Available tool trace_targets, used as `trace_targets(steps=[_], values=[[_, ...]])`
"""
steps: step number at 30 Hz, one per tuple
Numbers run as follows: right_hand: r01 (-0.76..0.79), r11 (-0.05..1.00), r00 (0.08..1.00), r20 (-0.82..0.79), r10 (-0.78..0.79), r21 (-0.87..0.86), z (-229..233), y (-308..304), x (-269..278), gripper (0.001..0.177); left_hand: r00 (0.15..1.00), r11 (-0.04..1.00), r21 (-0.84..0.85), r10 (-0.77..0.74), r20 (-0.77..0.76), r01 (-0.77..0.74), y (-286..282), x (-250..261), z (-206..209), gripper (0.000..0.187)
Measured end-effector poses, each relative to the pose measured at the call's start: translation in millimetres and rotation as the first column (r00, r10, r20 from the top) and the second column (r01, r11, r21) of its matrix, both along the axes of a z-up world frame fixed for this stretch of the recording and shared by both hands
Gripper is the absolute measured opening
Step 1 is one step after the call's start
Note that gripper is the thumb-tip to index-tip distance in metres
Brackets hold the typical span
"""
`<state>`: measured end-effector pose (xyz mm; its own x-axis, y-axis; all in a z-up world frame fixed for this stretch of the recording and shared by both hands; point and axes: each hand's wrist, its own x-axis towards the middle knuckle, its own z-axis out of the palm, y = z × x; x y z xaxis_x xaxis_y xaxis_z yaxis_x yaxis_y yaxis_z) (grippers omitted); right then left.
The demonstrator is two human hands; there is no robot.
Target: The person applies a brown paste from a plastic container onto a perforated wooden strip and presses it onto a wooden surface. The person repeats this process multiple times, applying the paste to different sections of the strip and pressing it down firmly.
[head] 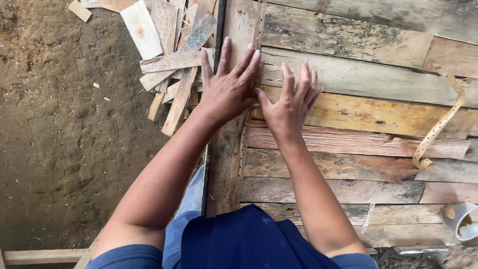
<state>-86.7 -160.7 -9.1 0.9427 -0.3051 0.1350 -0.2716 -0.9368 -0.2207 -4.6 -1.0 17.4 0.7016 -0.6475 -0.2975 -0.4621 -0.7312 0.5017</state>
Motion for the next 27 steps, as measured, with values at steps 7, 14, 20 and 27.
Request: trace_targets(steps=[7, 14, 20, 27], values=[[0.035, 0.999, 0.999, 0.003, -0.036, 0.036, -48, -25, 28, 0.112, 0.993, 0.992, 0.060, 0.117, -0.035, -0.115, -2, -13, 0, 0.090], [0.028, 0.999, 1.000, 0.011, -0.028, 0.047, -34, -25, 39, 0.108, 0.993, 0.993, -0.008, 0.117, 0.007, -0.117, 0, -14, -5, 0.076], [0.066, 0.998, 0.996, 0.066, -0.066, 0.009, -44, -27, 51, 0.104, 0.999, 0.998, 0.049, 0.029, -0.046, -0.027, 4, -13, 13, 0.108], [-0.002, 0.999, 0.992, 0.130, -0.003, 0.035, 19, 0, 70, 0.067, 0.853, 0.868, -0.277, 0.475, 0.216, -0.413, 32, -94, -47, 0.103]])
